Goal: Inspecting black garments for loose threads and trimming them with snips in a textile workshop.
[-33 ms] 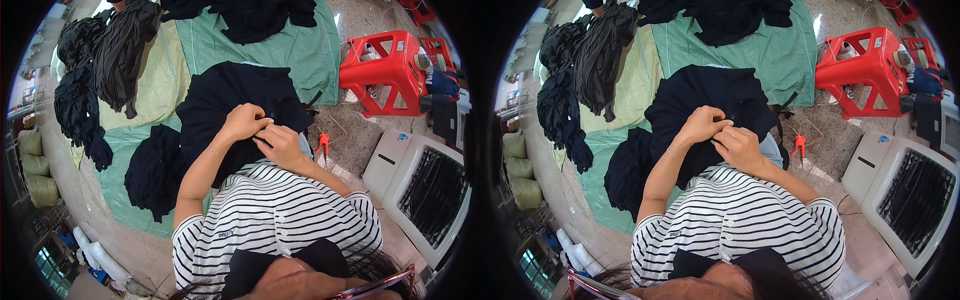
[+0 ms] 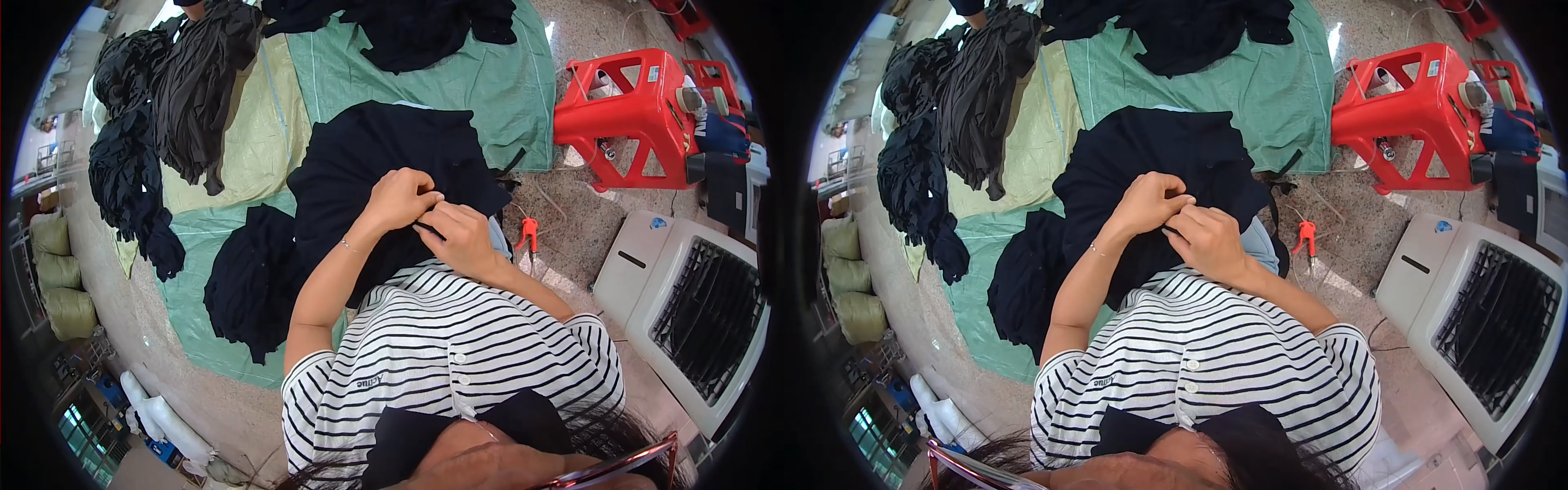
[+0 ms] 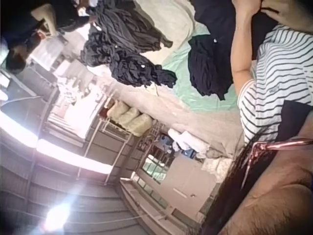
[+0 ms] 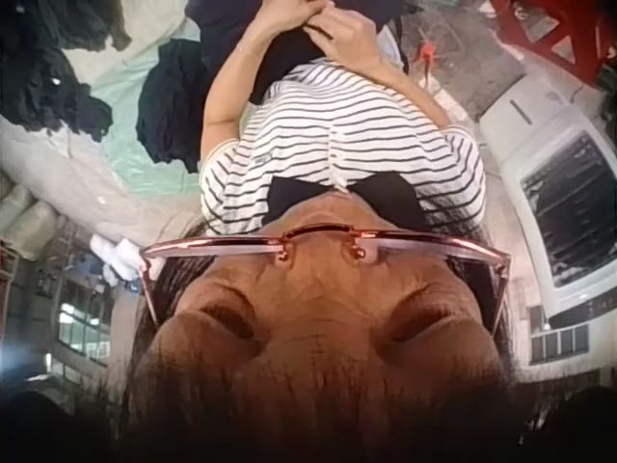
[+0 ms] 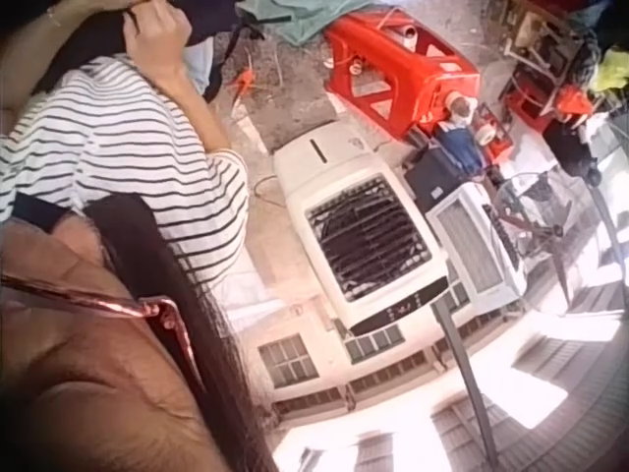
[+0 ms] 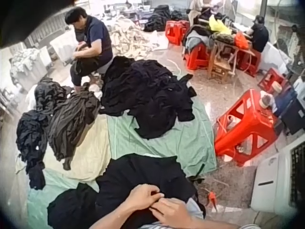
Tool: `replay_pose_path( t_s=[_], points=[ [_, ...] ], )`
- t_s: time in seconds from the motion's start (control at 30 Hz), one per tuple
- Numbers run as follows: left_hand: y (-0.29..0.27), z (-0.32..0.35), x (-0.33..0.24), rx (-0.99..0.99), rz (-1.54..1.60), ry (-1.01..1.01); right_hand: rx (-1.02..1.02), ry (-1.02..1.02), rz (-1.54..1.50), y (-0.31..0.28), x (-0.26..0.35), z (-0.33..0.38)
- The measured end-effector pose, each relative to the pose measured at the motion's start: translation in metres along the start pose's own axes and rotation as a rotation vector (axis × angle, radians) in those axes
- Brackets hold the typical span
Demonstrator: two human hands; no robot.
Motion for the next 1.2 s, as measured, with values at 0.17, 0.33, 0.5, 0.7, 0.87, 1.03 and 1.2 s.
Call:
replay_pose_path(
  t_s=[0.17,0.33,0.5,0.7,0.87,1.03,1.2],
  points=[
    [-0.006,0.002,0.016,-0.262,1.079,0.053,0.039,0.122,0.009,-0.003,-0.018,-0.004],
    [-0.006,0.018,0.013,-0.320,0.945,0.064,0.094,0.136,-0.048,-0.005,-0.027,-0.011],
    [0.006,0.018,0.014,-0.177,0.747,0.032,0.160,0.258,-0.012,-0.006,-0.047,-0.008],
    [-0.007,0.020,0.012,-0.365,0.708,0.000,0.135,0.268,-0.047,-0.005,-0.039,-0.012],
    [0.012,0.015,0.032,-0.133,1.031,-0.072,0.256,0.470,0.081,-0.003,-0.066,0.001],
    [0.014,0.020,0.033,-0.119,1.056,-0.038,0.557,0.690,0.045,0.017,-0.084,0.033],
    [0.029,0.023,0.046,-0.078,0.881,-0.143,0.357,0.532,-0.183,0.004,-0.070,0.013]
  ],
)
Point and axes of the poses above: each hand's wrist, its own z-axis away from the middle knuckle, its own y-axis out of the palm, x = y × z, the point moved 10 cm from there along -z, towards the middle knuckle, and after that the axes turned 9 degrees about -y, right-handed, at the moved point
